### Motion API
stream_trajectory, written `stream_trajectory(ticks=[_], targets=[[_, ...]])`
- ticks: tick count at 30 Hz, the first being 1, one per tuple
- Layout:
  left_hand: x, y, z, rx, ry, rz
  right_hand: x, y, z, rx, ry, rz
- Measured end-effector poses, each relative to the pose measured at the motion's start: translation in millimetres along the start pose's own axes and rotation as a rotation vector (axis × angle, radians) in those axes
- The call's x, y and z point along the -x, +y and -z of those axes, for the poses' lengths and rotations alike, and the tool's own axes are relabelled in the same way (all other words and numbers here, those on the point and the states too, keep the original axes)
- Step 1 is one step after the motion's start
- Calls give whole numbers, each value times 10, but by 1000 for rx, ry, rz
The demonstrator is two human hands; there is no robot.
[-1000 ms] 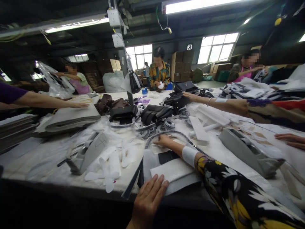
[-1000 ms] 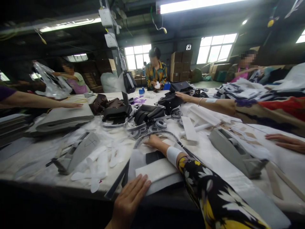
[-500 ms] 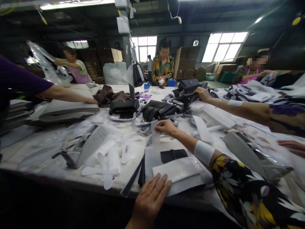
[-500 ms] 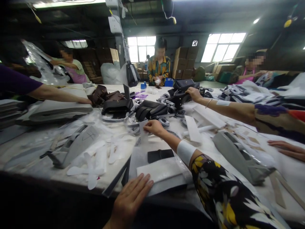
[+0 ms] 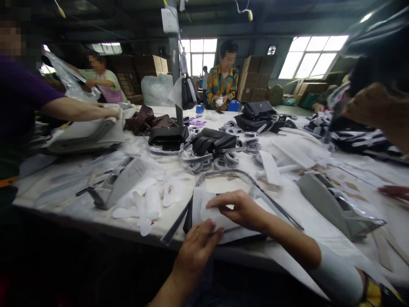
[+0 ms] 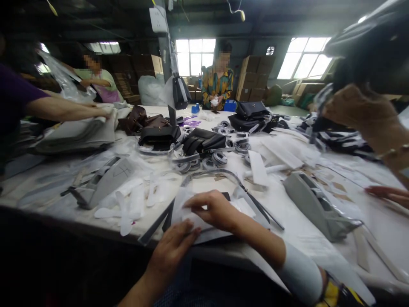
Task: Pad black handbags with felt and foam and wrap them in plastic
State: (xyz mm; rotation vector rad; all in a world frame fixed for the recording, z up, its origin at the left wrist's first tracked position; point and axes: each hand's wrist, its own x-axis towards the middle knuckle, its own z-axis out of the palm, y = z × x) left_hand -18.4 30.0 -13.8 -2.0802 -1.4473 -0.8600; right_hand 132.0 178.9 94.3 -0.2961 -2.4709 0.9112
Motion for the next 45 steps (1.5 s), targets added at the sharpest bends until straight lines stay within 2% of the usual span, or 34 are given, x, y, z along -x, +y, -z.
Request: stream_trajectory(ticks=[3, 6, 9, 13, 15, 17, 21, 24, 26, 28, 30, 33, 37, 42, 45], targets=[[27, -17, -28, 31, 43, -18, 293, 48, -180, 19, -65, 133], [59, -18, -57, 74, 73, 9, 456, 94, -292, -8, -20, 133], [93, 0, -79, 122, 90, 84, 549, 116, -362, 4, 45, 128], [128, 21, -75, 222, 95, 190, 630, 162, -454, 97, 101, 213], [134, 18, -62, 244, 87, 208, 655, 155, -475, 137, 93, 252], [131, 6, -52, 247, 81, 162, 666, 104, -453, 135, 71, 270], [118, -23, -52, 203, 87, -7, 611, -18, -290, 53, -1, 182], [115, -26, -57, 148, 69, -30, 446, 60, -150, 177, 149, 9], [118, -21, -60, 126, 60, -27, 284, 202, -95, 357, 159, -134], [123, -18, -65, 117, 63, -24, 115, 356, -83, 498, 1, -246], [130, -18, -77, 119, 75, -24, -29, 473, -111, 541, -191, -300], [137, -21, -102, 127, 85, -18, -173, 550, -202, 498, -353, -273], [132, -20, -113, 107, 87, -12, -250, 572, -320, 493, -403, -230], [130, -22, -97, 89, 76, -15, -226, 508, -319, 679, -311, -187], [137, -25, -96, 99, 75, -2, -14, 313, -254, 612, -192, -151]])
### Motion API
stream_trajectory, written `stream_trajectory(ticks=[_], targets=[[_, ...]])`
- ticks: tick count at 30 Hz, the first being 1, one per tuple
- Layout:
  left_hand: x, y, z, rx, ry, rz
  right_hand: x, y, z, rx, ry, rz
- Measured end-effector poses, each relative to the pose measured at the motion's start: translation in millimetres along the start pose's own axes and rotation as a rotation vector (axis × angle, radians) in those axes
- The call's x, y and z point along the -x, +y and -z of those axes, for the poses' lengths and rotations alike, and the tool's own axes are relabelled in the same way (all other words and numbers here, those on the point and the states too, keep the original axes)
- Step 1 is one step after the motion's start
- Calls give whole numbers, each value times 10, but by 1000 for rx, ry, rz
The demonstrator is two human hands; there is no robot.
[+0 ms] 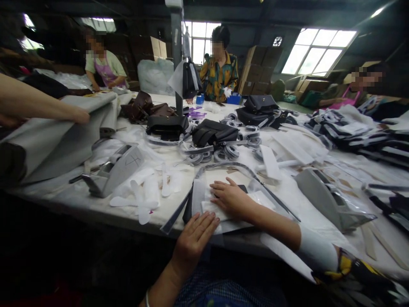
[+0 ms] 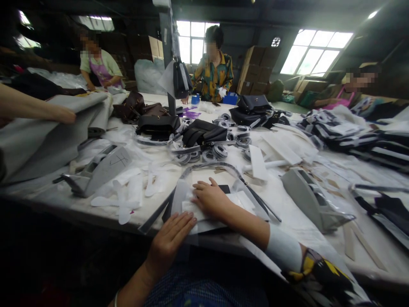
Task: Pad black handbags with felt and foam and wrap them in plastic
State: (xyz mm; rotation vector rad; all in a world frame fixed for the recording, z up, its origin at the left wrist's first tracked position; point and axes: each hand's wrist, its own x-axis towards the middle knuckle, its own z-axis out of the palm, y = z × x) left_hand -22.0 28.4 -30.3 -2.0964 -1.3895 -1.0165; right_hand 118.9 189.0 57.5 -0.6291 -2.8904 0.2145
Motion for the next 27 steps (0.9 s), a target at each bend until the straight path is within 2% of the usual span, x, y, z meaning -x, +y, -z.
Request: stream_trajectory(ticks=[2, 4, 6, 8, 11, 13, 15, 17, 19, 23, 27], targets=[[2, -1, 2, 14, -10, 11, 320, -127, 45, -145, 190, 15], [3, -4, 5, 36, -30, 15, 715, -299, -4, -314, 342, 63], [3, -8, 7, 57, -53, 21, 1088, -494, -194, -471, 338, 104], [1, -11, 9, 65, -69, 23, 1337, -672, -520, -627, 246, -12], [-7, -9, 16, 58, -75, 16, 1359, -836, -1101, -958, 180, -411], [-13, -8, 23, 45, -78, 8, 1186, -874, -1393, -1204, 178, -536], [-15, -9, 28, 31, -78, 0, 990, -897, -1536, -1378, 198, -580], [-11, -10, 24, 26, -75, -13, 883, -942, -1552, -1453, 203, -591], [-3, -6, 10, 20, -64, -18, 912, -1019, -1502, -1488, 158, -565], [13, 7, -33, 6, -32, -16, 1222, -1182, -1385, -1530, 59, -537], [14, 10, -59, 7, -22, -13, 1444, -1250, -1278, -1535, 16, -557]])
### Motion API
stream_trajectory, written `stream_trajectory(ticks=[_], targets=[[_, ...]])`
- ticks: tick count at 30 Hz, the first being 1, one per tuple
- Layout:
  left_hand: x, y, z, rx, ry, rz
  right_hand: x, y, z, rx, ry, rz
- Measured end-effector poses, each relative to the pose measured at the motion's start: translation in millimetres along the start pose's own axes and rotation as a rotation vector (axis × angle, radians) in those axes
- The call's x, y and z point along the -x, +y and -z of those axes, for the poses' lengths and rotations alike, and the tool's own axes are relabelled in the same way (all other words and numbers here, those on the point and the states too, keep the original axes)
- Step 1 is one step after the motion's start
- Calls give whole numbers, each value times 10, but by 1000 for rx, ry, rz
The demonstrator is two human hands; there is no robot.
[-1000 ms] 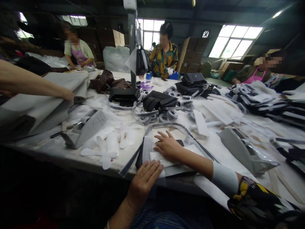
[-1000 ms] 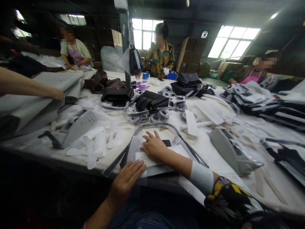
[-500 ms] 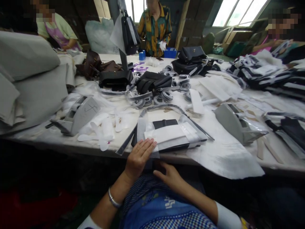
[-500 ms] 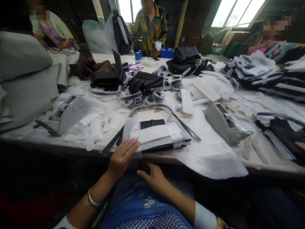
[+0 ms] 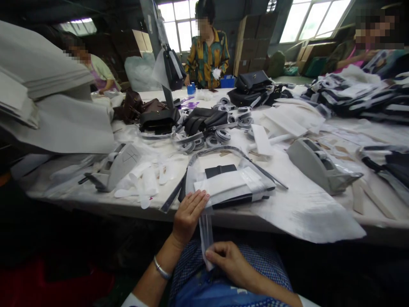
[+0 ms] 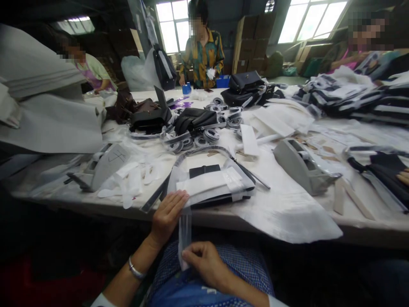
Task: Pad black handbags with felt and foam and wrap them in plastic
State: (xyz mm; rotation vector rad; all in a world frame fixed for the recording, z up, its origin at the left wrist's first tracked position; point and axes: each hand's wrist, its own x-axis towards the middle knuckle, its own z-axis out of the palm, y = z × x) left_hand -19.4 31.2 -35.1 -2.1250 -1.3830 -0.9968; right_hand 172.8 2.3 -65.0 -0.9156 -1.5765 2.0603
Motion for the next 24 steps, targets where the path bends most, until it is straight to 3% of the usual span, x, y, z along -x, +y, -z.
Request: stream_trajectory(ticks=[7, 11, 13, 17, 20, 24], targets=[[-7, -8, 18, 20, -18, -6, 149, -333, 102, 87, -29, 54], [6, -7, 15, 30, -19, 0, 292, -523, 292, 273, -138, 112], [11, -3, 10, 37, -17, 6, 308, -606, 392, 448, -44, 272], [12, 2, 8, 52, -14, 7, 94, -768, 503, 949, 394, 843], [13, -5, -2, 60, -14, 6, -196, -873, 508, 1245, 431, 1075], [10, -18, -13, 64, -15, 8, -474, -927, 532, 1317, 375, 1203]])
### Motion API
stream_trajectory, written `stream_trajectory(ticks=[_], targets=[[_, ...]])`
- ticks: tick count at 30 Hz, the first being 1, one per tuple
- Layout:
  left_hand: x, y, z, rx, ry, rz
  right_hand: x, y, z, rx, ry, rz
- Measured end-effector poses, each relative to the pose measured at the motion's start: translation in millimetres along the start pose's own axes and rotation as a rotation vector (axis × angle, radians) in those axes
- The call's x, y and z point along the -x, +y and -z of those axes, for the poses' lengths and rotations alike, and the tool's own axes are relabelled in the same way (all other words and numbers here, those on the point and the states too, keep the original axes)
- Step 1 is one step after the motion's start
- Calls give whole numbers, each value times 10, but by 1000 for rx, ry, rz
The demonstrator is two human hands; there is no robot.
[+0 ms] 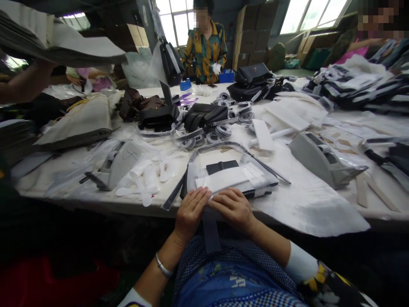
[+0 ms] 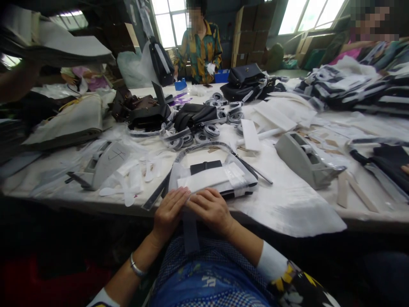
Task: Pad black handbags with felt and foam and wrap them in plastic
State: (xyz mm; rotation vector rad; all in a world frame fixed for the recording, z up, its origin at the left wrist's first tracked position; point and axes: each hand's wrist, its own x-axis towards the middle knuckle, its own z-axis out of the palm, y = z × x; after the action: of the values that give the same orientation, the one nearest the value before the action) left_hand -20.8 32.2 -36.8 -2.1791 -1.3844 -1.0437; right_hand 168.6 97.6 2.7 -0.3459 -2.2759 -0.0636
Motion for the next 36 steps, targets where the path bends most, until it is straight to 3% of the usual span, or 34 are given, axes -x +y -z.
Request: stream_trajectory(ticks=[3, 8, 10, 13, 17, 22, 28, 32, 36], targets=[[-34, 7, 83, 38, -50, 15, 20, 77, -41, -46, 30, 26], [-147, 2, 373, 240, -317, 121, 60, 152, -26, -86, 25, 86], [-170, -30, 412, 271, -355, 131, 56, 171, -15, -75, 18, 109], [-146, -91, 328, 230, -274, 94, 112, 164, 17, -72, -5, 132], [-68, -128, 163, 166, -158, 45, 399, 60, 45, -78, -35, 151], [-44, -109, 122, 135, -97, 34, 729, -57, -131, 49, -131, 84], [-62, -94, 135, 135, -79, 34, 658, -43, -442, 28, 13, 136], [-52, -82, 118, 111, -65, 21, 551, -92, -422, -152, 17, 139], [-28, -75, 68, 87, -19, 9, 502, -246, -329, -286, -7, 36]])
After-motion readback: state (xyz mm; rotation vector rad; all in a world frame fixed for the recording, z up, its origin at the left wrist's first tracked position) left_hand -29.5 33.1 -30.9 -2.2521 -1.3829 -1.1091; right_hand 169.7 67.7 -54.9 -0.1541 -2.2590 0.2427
